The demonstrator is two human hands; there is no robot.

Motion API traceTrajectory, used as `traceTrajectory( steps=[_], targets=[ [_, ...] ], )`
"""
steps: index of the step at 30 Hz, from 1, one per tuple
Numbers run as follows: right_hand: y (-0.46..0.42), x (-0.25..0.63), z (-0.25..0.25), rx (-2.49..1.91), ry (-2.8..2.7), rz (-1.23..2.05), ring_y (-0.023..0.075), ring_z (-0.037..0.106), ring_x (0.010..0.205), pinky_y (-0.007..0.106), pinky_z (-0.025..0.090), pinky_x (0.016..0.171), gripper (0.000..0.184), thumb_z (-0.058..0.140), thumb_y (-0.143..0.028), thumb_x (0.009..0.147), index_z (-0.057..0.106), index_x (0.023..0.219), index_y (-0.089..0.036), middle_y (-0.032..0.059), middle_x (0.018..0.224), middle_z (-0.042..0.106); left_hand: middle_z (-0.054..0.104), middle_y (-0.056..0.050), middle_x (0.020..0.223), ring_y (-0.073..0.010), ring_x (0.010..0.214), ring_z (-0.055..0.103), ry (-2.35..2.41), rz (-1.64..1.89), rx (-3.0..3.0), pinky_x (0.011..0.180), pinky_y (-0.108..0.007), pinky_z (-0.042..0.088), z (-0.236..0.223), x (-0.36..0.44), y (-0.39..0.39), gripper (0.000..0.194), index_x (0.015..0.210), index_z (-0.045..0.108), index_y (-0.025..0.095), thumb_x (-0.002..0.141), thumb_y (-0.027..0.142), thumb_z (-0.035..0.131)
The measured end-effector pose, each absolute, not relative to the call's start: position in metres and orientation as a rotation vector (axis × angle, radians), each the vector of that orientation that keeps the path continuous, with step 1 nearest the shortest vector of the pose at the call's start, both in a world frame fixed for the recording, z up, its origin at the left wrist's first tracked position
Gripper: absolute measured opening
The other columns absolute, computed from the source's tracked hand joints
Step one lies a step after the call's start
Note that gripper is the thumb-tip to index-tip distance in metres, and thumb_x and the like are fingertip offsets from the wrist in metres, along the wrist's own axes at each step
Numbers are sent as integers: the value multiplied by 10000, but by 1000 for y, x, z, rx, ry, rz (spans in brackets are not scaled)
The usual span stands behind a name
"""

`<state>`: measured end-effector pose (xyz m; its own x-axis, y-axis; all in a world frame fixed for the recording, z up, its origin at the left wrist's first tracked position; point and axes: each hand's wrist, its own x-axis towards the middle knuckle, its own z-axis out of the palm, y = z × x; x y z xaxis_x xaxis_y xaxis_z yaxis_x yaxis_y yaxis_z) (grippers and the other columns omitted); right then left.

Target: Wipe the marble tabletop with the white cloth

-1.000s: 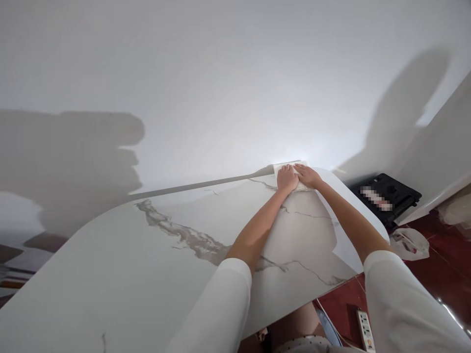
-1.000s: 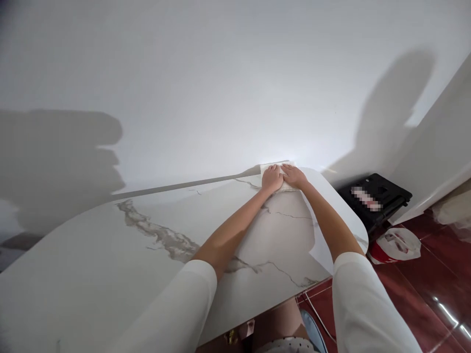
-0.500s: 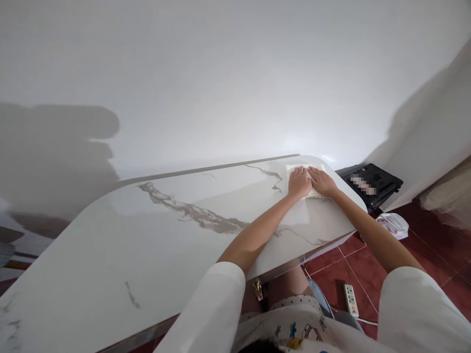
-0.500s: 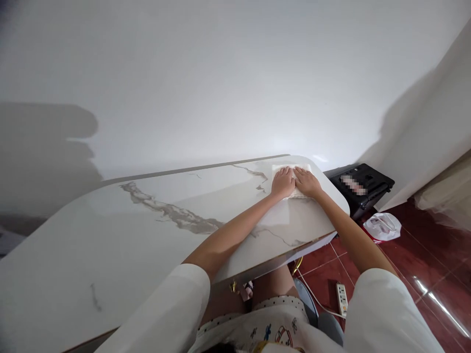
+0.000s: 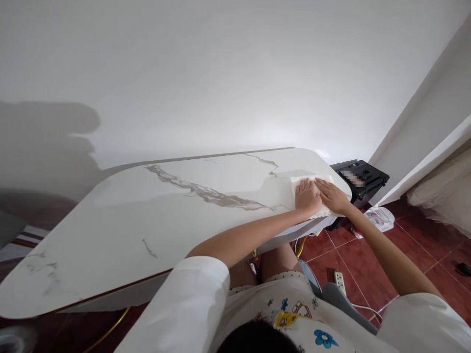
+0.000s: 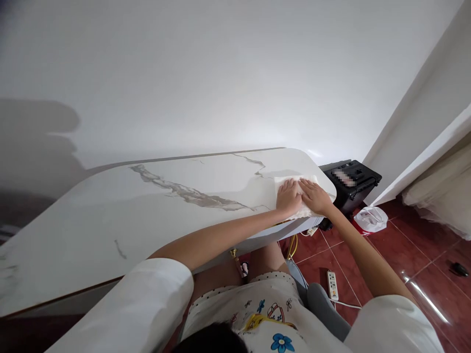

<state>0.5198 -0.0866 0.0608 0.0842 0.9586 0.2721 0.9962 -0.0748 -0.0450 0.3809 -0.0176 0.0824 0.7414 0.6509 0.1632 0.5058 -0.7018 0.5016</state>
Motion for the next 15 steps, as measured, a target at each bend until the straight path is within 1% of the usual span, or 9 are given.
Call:
traceTrajectory(
  steps=[5,8,11,15],
  targets=[
    [-108,551,58,-2096,-1970,-245,227,318,1372,446,288,1119,537,247,-342,953,381,1432,-140,112,1474,380,309,-58,1519,-202,1429,183,870,495,2423,1172,-364,160,83,407,-37,549,1412,357,154,870,241,351],
    [-107,576,57,-2146,-1908,-268,225,329,1367,450,293,1118,531,237,-342,953,391,1429,-164,94,1471,390,332,-64,1508,-194,1418,210,824,496,2400,1168,-347,166,85,433,-32,542,1400,378,133,866,226,346],
    [-95,601,57,-2191,-1879,-272,237,346,1358,457,298,1113,533,233,-327,945,411,1417,-154,99,1466,397,353,-83,1495,-201,1406,233,798,519,2402,1161,-350,177,86,457,-20,527,1380,401,100,870,214,338],
    [-68,624,60,-2207,-1893,-275,240,352,1355,454,303,1107,536,228,-300,936,414,1415,-148,102,1461,405,365,-87,1486,-213,1394,251,806,577,2427,1149,-353,192,82,484,3,506,1366,418,98,879,212,339]
  ],
)
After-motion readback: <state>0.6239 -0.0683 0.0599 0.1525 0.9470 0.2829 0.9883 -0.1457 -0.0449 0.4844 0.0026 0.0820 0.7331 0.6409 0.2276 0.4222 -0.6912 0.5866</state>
